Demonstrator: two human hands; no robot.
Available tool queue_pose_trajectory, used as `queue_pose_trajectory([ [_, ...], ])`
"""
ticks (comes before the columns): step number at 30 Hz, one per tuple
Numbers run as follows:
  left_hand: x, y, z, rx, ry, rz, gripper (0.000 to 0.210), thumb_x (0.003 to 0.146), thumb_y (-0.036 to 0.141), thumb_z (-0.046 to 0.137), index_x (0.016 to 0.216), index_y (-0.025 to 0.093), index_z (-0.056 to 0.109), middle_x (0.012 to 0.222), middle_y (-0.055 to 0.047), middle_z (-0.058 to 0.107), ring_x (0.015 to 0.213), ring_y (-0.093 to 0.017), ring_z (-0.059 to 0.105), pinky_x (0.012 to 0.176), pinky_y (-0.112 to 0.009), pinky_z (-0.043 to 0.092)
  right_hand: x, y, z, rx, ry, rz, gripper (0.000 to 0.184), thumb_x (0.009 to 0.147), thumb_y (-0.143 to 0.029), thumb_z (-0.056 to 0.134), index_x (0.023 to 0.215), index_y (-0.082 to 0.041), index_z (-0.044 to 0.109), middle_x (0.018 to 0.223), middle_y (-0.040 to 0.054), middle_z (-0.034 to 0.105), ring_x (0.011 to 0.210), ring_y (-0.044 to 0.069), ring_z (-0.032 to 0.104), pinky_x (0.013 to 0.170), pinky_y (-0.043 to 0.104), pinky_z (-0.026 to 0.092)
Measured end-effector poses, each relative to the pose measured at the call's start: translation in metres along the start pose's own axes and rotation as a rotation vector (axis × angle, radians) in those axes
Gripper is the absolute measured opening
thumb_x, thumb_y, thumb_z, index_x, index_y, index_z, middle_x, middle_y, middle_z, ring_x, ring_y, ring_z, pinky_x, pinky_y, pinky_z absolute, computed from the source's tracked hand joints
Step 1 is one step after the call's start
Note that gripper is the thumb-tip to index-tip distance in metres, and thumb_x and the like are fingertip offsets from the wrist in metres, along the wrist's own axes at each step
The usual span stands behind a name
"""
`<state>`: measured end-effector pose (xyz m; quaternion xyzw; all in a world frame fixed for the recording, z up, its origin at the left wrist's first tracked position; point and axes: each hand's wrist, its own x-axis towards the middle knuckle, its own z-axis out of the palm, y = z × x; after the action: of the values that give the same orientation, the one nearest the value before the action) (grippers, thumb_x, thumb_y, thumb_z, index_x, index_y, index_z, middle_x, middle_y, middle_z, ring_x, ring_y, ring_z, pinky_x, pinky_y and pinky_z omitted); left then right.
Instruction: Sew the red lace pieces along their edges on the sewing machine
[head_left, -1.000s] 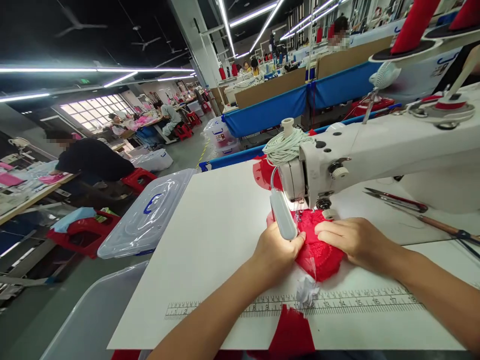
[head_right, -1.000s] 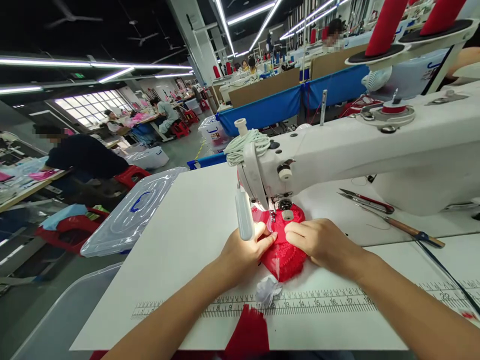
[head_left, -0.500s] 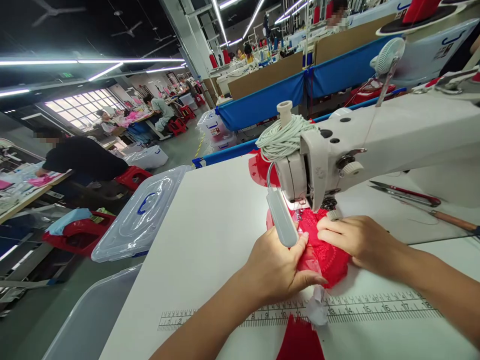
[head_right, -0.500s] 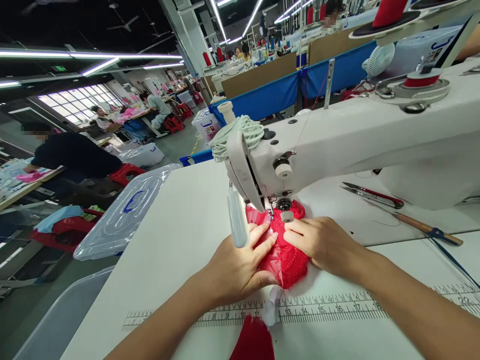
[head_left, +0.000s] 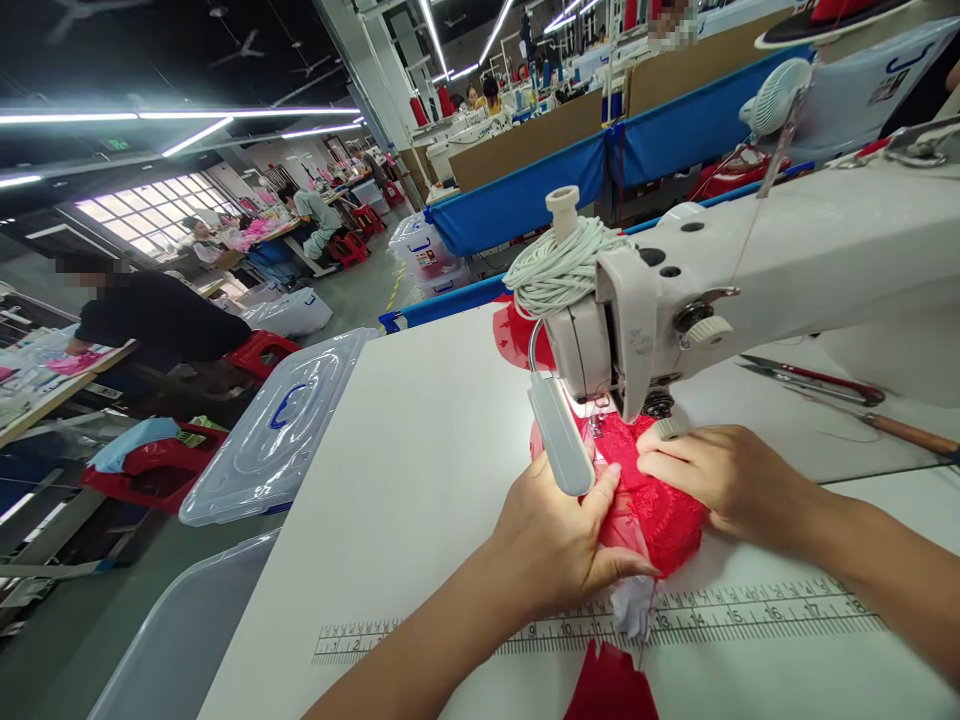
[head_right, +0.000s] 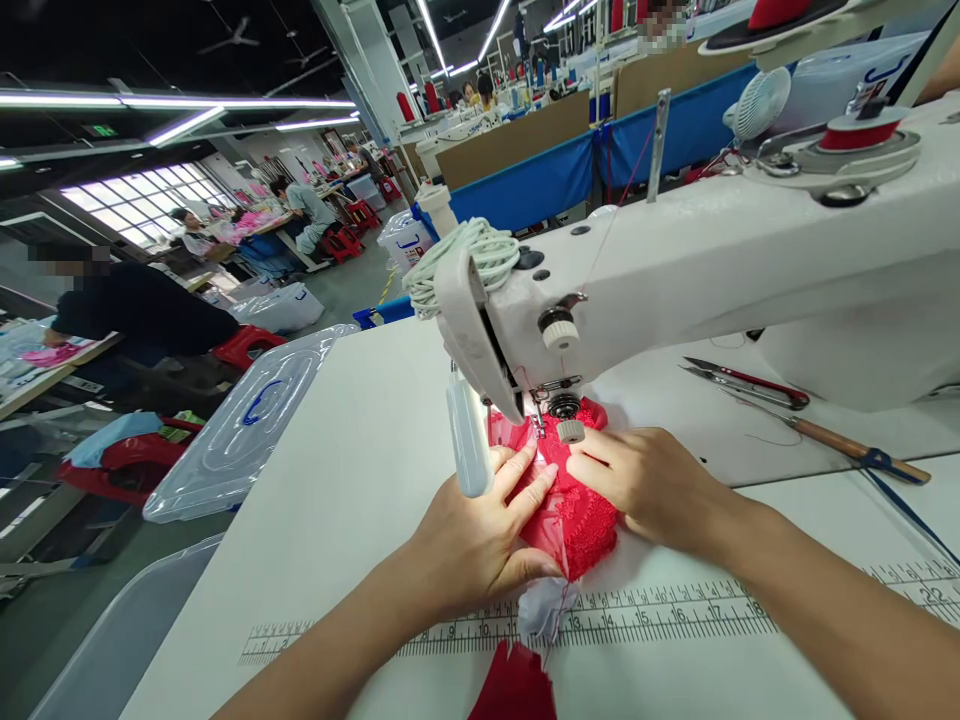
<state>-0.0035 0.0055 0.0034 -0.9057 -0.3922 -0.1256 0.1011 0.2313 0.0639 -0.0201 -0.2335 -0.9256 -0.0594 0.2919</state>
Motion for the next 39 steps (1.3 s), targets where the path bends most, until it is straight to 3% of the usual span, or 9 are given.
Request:
queue_pose_trajectory([
  [11, 0.001, 0.0, -0.002, 0.016, 0.03, -0.003, 0.084, 0.1, 0.07, 0.013, 0.126, 0.013, 0.069, 0.124, -0.016, 0.07, 0.101, -0.029, 0.067, 0.085, -0.042, 0.056, -0.009, 0.0, 0.008, 0.024, 0.012, 0.042, 0.037, 0.063, 0.005, 0.04, 0.082, -0.02, 0.058, 0.073, 0.0018, 0.061, 0.058, 0.016, 0.046, 0.052, 0.033, 0.028],
  [24, 0.0, -0.003, 0.002, 0.03, 0.036, -0.008, 0.084, 0.099, 0.071, 0.013, 0.129, 0.014, 0.067, 0.125, -0.017, 0.068, 0.107, -0.033, 0.065, 0.086, -0.045, 0.056, -0.005, 0.0, 0.007, 0.03, -0.015, 0.074, 0.028, 0.069, 0.004, 0.042, 0.076, -0.023, 0.049, 0.068, -0.0008, 0.051, 0.056, 0.016, 0.042, 0.051, 0.031, 0.025],
  [32, -0.001, 0.002, 0.003, 0.086, 0.029, -0.014, 0.082, 0.097, 0.075, 0.023, 0.131, 0.013, 0.065, 0.124, -0.019, 0.067, 0.106, -0.033, 0.065, 0.085, -0.045, 0.055, -0.003, -0.001, 0.004, 0.008, -0.036, 0.067, 0.027, 0.071, 0.003, 0.042, 0.075, -0.022, 0.049, 0.07, -0.0001, 0.054, 0.054, 0.016, 0.046, 0.05, 0.031, 0.024],
  [39, 0.003, -0.007, -0.005, 0.051, 0.036, 0.007, 0.076, 0.097, 0.074, 0.025, 0.125, 0.018, 0.068, 0.12, -0.016, 0.069, 0.107, -0.031, 0.063, 0.096, -0.048, 0.049, -0.003, -0.001, 0.002, 0.01, -0.057, 0.051, 0.027, 0.071, 0.004, 0.044, 0.078, -0.022, 0.05, 0.076, 0.0014, 0.059, 0.058, 0.016, 0.05, 0.051, 0.03, 0.028],
])
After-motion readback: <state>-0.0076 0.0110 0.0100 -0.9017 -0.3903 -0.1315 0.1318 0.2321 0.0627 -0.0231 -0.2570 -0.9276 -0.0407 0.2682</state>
